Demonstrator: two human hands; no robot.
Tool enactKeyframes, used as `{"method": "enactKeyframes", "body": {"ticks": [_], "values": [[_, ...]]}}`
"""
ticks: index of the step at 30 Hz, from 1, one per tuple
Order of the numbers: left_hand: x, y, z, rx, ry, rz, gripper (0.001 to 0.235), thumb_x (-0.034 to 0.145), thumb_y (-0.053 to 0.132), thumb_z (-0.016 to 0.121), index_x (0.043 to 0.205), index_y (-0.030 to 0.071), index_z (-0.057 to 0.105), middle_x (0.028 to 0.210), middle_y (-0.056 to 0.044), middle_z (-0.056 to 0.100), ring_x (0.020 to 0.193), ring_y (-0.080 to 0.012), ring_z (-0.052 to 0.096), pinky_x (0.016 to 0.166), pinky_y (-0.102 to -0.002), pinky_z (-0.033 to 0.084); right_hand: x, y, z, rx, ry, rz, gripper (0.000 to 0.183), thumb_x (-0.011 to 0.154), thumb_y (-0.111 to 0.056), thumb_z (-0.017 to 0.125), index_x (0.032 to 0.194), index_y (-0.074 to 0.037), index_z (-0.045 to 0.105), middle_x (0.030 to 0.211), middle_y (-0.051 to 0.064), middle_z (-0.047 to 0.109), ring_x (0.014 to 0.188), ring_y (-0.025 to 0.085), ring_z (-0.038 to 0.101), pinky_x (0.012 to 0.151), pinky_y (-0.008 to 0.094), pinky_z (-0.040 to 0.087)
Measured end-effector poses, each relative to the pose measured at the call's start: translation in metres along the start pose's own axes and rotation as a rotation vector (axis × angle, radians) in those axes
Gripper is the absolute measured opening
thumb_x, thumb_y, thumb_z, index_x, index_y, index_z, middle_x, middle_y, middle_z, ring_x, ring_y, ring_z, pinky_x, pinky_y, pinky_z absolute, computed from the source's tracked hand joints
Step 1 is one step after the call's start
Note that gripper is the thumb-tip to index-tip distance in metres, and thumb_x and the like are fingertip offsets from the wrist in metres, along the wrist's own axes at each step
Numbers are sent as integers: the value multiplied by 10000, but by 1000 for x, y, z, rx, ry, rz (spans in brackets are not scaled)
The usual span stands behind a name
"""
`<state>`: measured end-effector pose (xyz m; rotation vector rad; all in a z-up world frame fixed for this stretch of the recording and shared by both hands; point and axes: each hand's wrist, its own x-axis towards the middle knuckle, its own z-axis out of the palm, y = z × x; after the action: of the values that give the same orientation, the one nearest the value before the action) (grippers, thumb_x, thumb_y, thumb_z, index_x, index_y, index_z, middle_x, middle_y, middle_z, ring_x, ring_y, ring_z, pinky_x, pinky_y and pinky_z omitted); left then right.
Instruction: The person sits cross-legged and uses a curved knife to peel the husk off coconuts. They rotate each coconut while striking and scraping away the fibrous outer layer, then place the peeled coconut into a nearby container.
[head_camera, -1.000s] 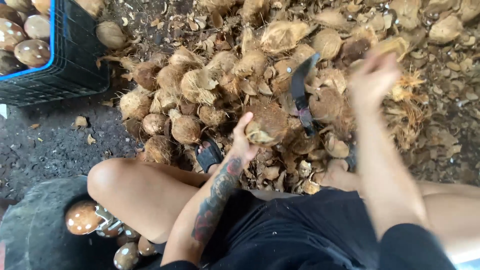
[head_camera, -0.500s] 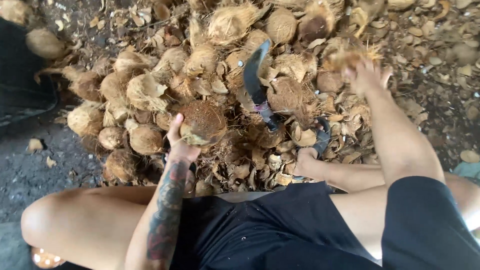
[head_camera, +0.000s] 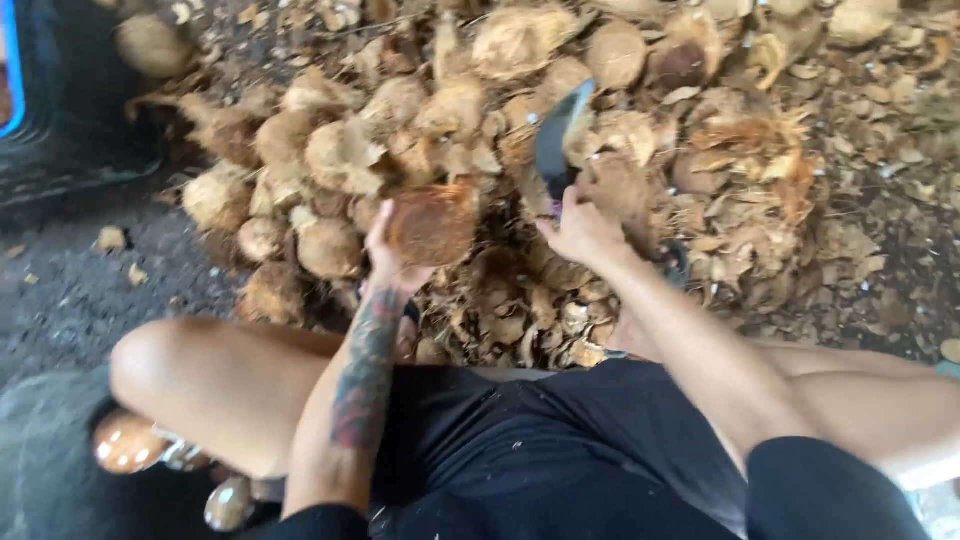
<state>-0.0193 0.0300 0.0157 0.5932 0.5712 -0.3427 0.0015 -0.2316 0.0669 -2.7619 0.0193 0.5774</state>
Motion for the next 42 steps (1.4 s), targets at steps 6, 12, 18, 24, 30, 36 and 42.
{"method": "enactKeyframes", "body": {"ticks": [6,12,18,24,30,36,42], "values": [[0,8,-10,-6,-229,29,725,867,571,716,1406,88,676,1381,-236,696,1260,-429,676,1133,-609,490,34,41,94,-120,-5,172,866,887,-381,758,1488,33,291,1244,340,655,1101,523,721,934,621,591],[29,-7,-62,66,-217,-78,675,849,572,745,1313,81,712,1313,-243,712,1249,-438,660,1160,-630,440,43,36,81,633,146,334,322,728,-224,606,1020,-113,684,516,56,643,401,264,686,458,475,574],[11,-1,-22,-168,-274,-43,685,812,540,782,1301,65,713,1250,-203,740,1178,-410,714,1082,-602,547,-100,-46,-14,1174,165,-174,218,837,60,512,1013,-44,437,584,194,636,439,314,687,470,386,552],[0,-18,-41,-2,-62,-138,976,796,694,784,1515,71,566,1520,-257,551,1453,-510,458,1243,-700,301,-143,-37,11,1565,-24,-662,200,821,156,513,929,-1,452,505,225,588,397,371,687,420,449,601],[18,-23,-67,-132,31,-133,903,778,652,817,1468,95,642,1486,-227,610,1388,-481,545,1195,-671,404,-146,-17,53,1133,-57,-610,150,966,-144,597,872,-56,521,596,166,683,514,312,728,498,347,572],[19,-22,-57,70,37,-53,878,790,658,811,1464,122,643,1421,-216,663,1304,-436,587,1146,-614,442,-138,-35,85,822,-402,-112,46,829,-11,576,803,-48,582,457,120,612,359,226,649,369,313,490],[15,-27,-60,-7,75,-79,936,777,689,789,1498,116,617,1461,-203,646,1354,-450,574,1157,-604,446,-167,-47,57,985,220,-776,122,806,34,606,818,-82,641,628,100,702,543,267,715,554,346,553]]}}
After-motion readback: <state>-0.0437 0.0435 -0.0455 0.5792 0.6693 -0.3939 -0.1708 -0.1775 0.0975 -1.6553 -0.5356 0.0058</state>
